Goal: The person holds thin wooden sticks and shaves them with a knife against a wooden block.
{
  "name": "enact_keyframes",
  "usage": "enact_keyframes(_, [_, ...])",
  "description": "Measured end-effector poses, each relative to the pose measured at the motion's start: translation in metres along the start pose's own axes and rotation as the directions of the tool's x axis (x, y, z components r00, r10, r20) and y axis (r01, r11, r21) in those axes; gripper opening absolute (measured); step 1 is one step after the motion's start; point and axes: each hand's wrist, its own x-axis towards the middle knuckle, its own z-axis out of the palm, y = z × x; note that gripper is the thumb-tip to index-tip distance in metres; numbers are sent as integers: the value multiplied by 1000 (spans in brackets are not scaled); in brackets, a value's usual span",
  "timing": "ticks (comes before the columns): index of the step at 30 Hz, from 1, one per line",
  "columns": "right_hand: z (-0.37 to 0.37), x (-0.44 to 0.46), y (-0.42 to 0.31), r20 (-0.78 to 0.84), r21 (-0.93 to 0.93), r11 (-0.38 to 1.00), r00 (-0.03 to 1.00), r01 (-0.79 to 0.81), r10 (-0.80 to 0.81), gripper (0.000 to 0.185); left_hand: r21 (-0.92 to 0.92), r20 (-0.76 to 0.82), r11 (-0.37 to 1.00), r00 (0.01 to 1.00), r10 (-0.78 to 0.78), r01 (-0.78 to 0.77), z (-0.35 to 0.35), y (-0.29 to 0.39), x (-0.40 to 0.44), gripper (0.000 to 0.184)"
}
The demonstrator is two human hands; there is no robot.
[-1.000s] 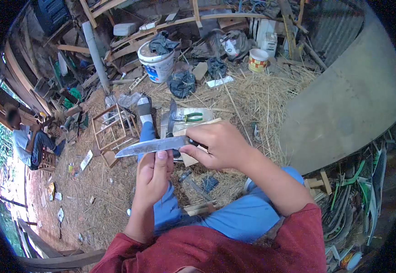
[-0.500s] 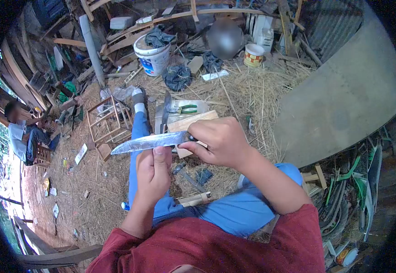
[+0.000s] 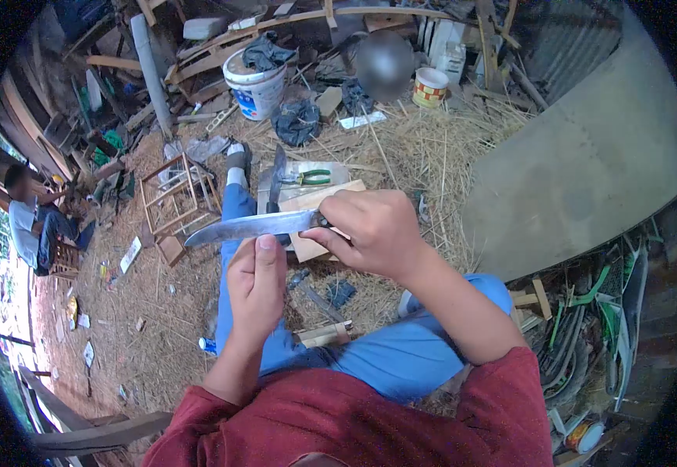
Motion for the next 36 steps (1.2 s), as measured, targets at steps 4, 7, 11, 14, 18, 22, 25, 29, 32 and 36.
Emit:
enact_keyframes(4, [4, -9, 4, 92, 58, 998, 995, -37, 31, 39, -179, 170, 980, 984, -59, 90, -4, 1, -3, 41])
enact_keyframes(7, [5, -13, 3, 135, 115, 989, 988, -95, 80, 39, -239, 187, 945, 966, -181, 223, -3, 2, -4, 40])
enact_keyframes(11, [4, -13, 4, 168, 141, 985, 983, -101, 76, 38, -208, 231, 957, 961, -151, 201, -5, -6, -4, 40])
enact_keyframes(14, [5, -12, 5, 175, 153, 985, 983, -85, 58, 37, -245, 237, 939, 954, -182, 240, -6, -2, -5, 40])
enact_keyframes(18, [7, -10, 8, 186, 141, 988, 982, -60, 34, 36, -248, 216, 946, 963, -158, 211, -4, -1, -3, 43])
enact_keyframes(22, [7, -10, 5, 195, 103, 993, 980, -55, 34, 37, -65, 187, 998, 982, 1, 12, -5, -16, -2, 47])
enact_keyframes(25, [10, -10, 3, 143, 61, 998, 990, -31, 22, 38, -90, 116, 995, 992, -39, 50, 0, -20, -4, 49])
enact_keyframes(29, [12, -12, 7, 38, 58, 998, 999, -11, 9, 38, -173, 143, 982, 988, -57, 82, 3, -24, -5, 42])
enact_keyframes(32, [10, -13, 4, 100, 61, 998, 995, -34, 28, 38, -272, 205, 940, 967, -150, 204, 0, -13, -4, 35])
enact_keyframes(36, [16, -17, 5, 178, 90, 992, 981, -88, 71, 39, -351, 270, 881, 935, -231, 319, -5, -17, -2, 27])
